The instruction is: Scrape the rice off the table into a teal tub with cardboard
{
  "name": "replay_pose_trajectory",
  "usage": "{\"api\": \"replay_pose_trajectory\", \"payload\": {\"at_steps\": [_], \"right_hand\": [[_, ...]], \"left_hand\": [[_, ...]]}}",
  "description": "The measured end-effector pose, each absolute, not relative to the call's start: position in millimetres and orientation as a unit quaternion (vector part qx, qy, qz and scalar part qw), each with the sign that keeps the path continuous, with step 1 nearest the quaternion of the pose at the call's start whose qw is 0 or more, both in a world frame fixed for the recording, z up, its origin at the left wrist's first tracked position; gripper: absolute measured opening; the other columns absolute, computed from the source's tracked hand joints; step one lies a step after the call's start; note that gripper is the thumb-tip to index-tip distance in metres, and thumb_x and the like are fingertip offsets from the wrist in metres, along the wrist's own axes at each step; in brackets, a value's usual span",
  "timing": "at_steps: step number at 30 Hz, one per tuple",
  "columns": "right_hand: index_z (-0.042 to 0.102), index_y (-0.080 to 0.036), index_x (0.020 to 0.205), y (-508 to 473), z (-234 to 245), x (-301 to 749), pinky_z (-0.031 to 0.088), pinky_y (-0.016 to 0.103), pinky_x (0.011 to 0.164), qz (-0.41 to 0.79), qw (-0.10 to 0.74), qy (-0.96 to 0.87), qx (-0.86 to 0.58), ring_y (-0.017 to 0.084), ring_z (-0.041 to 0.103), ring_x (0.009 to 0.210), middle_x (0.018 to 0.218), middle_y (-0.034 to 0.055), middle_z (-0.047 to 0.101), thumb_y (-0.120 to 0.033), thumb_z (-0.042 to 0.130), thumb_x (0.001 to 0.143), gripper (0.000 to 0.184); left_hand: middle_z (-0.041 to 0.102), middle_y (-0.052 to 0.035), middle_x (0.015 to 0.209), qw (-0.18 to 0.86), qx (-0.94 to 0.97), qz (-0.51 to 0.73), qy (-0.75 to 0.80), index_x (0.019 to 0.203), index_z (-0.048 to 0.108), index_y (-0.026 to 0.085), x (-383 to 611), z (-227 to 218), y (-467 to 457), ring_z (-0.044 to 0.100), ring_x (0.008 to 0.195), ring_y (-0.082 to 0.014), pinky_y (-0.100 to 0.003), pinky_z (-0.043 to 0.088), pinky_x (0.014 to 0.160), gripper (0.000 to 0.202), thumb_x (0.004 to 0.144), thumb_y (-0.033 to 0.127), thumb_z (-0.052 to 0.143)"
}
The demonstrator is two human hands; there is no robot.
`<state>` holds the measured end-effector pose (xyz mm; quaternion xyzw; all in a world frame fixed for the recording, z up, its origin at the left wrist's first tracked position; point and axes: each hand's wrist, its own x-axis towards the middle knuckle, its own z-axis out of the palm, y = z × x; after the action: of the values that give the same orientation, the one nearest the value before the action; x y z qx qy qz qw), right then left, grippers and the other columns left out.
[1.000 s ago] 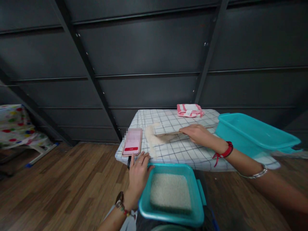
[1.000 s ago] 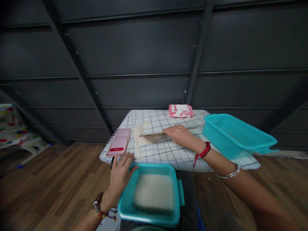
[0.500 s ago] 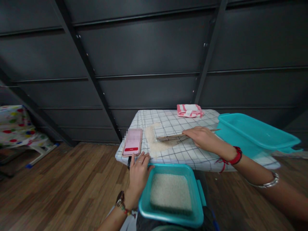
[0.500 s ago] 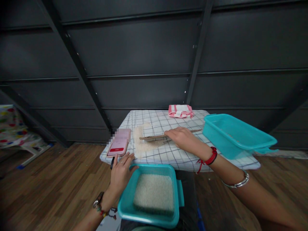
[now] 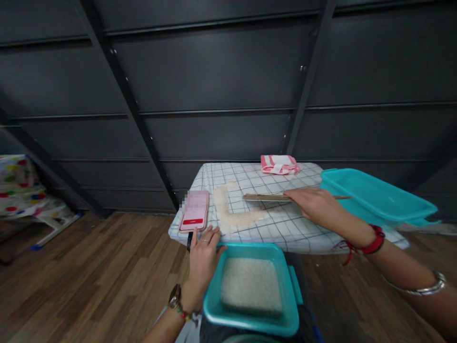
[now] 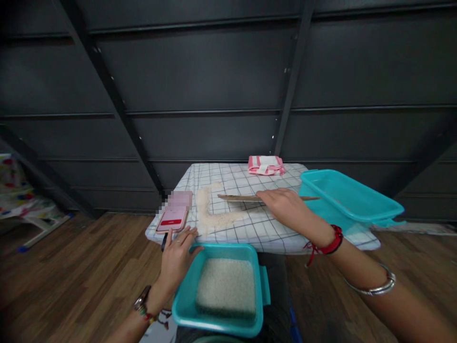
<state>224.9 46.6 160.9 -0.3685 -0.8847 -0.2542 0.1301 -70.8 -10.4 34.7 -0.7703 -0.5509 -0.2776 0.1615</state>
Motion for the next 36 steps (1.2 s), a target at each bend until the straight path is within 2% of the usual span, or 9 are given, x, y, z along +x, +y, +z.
{"api": "replay_pose_trajectory", "payload": {"at_steps": [5,15,20,25,28,33,36], "right_hand": [[0.059,-0.016,0.09,39.6,155.7,232.9,0.042,0.027,0.057,-0.256,0.083,-0.878,-0.397,0.017,0.061,0.064,0.078,0.0064,0.068,0.002,0.037,0.066,0.037],[0.06,-0.013,0.09,-6.8,151.6,212.1,0.047,0.028,0.061,-0.244,0.172,-0.906,-0.299,0.016,0.062,0.065,0.078,0.0075,0.068,-0.001,0.037,0.074,0.031],[0.059,-0.016,0.084,-29.0,151.6,210.7,0.048,0.027,0.057,-0.209,0.182,-0.916,-0.291,0.015,0.06,0.06,0.071,0.0042,0.066,-0.004,0.034,0.081,0.028],[0.057,-0.017,0.099,-50.9,150.4,215.8,0.048,0.028,0.066,-0.282,0.209,-0.905,-0.241,0.017,0.06,0.071,0.078,0.006,0.067,-0.002,0.031,0.081,0.035],[0.055,-0.018,0.102,-60.0,157.9,215.7,0.047,0.027,0.066,-0.301,0.21,-0.902,-0.228,0.016,0.059,0.069,0.076,0.0042,0.066,0.001,0.031,0.079,0.038],[0.058,-0.017,0.089,-51.3,168.5,218.0,0.047,0.024,0.061,-0.279,0.239,-0.889,-0.273,0.014,0.06,0.065,0.072,0.0033,0.066,-0.002,0.032,0.081,0.031],[0.06,-0.015,0.084,-33.1,165.4,224.1,0.048,0.025,0.058,-0.272,0.204,-0.876,-0.342,0.014,0.061,0.062,0.072,0.0039,0.068,-0.001,0.031,0.079,0.032]], "left_hand": [[0.068,-0.009,0.102,0.161,-0.768,-0.277,-0.554,0.1,0.059,0.02,-69.8,35.2,-10.6,0.06,0.101,-0.0273,-0.053,0.032,0.098,0.024,0.077,0.017,0.053],[0.067,-0.0087,0.104,0.159,-0.768,-0.273,-0.557,0.098,0.059,0.019,-68.2,38.8,-11.9,0.059,0.101,-0.0276,-0.052,0.032,0.097,0.023,0.077,0.014,0.052],[0.068,-0.0089,0.103,0.155,-0.77,-0.266,-0.559,0.099,0.06,0.018,-69.0,39.1,-12.0,0.06,0.101,-0.0275,-0.052,0.031,0.097,0.024,0.078,0.015,0.05],[0.067,-0.0091,0.105,0.148,-0.772,-0.262,-0.561,0.101,0.059,0.018,-69.1,37.9,-12.0,0.059,0.103,-0.0271,-0.053,0.03,0.098,0.025,0.079,0.015,0.049],[0.067,-0.0094,0.106,0.148,-0.769,-0.256,-0.567,0.103,0.059,0.017,-68.8,37.6,-12.6,0.058,0.104,-0.0269,-0.052,0.03,0.099,0.026,0.079,0.015,0.05],[0.067,-0.009,0.106,0.148,-0.773,-0.256,-0.561,0.103,0.058,0.017,-69.2,38.3,-12.4,0.058,0.104,-0.0275,-0.053,0.03,0.099,0.025,0.08,0.017,0.051],[0.067,-0.0086,0.106,0.152,-0.772,-0.257,-0.561,0.099,0.06,0.017,-69.2,39.3,-11.8,0.058,0.103,-0.0279,-0.052,0.031,0.098,0.022,0.078,0.016,0.053]]}}
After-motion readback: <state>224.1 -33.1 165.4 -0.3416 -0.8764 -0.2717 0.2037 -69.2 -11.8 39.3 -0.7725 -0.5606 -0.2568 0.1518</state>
